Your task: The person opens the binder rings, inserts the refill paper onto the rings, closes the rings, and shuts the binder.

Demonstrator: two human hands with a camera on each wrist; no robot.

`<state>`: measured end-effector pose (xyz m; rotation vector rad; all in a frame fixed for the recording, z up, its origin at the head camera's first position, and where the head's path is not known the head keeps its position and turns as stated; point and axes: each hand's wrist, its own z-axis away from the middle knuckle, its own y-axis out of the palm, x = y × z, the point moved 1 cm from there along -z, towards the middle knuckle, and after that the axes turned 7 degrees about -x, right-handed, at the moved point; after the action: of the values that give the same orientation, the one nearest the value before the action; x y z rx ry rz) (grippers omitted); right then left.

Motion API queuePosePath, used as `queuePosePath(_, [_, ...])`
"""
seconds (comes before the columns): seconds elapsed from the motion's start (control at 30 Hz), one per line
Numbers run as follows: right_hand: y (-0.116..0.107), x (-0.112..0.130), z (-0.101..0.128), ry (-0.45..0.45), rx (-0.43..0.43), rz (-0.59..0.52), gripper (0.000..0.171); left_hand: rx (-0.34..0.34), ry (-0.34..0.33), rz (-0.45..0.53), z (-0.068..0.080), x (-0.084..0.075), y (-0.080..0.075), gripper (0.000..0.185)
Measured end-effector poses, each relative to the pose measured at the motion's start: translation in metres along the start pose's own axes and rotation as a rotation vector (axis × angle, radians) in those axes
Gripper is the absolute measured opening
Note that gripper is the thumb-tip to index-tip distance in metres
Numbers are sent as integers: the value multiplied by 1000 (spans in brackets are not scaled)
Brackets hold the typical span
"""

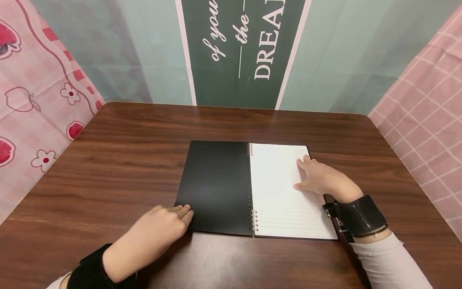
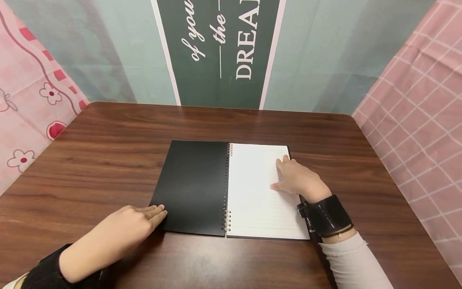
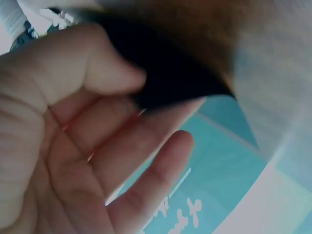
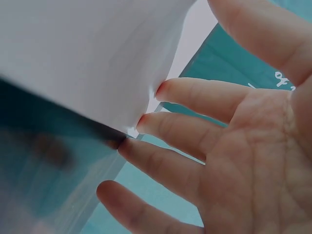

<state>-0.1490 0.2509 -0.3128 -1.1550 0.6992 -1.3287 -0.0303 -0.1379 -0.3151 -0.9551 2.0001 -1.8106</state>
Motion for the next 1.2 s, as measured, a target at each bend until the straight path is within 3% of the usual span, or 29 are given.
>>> queuePosePath(0.27, [-2, 0, 2, 2, 0, 9, 89, -73, -89, -93, 9, 7, -18, 46])
queuePosePath(0.43, [-2, 0, 2, -4, -4, 13, 88, -141, -105, -111, 15, 13, -27, 44])
queuePosePath(0.97, [1, 1, 1, -15, -12, 13, 88, -397, 2, 32, 17, 18, -48, 39])
queuePosePath(1.1, [0, 1, 2, -13, -13, 12, 88, -461, 25, 37, 14, 18, -53, 27])
queuePosePath(1.2, [0, 1, 1, -9, -12, 10, 89, -488, 31, 24, 11, 17, -57, 46])
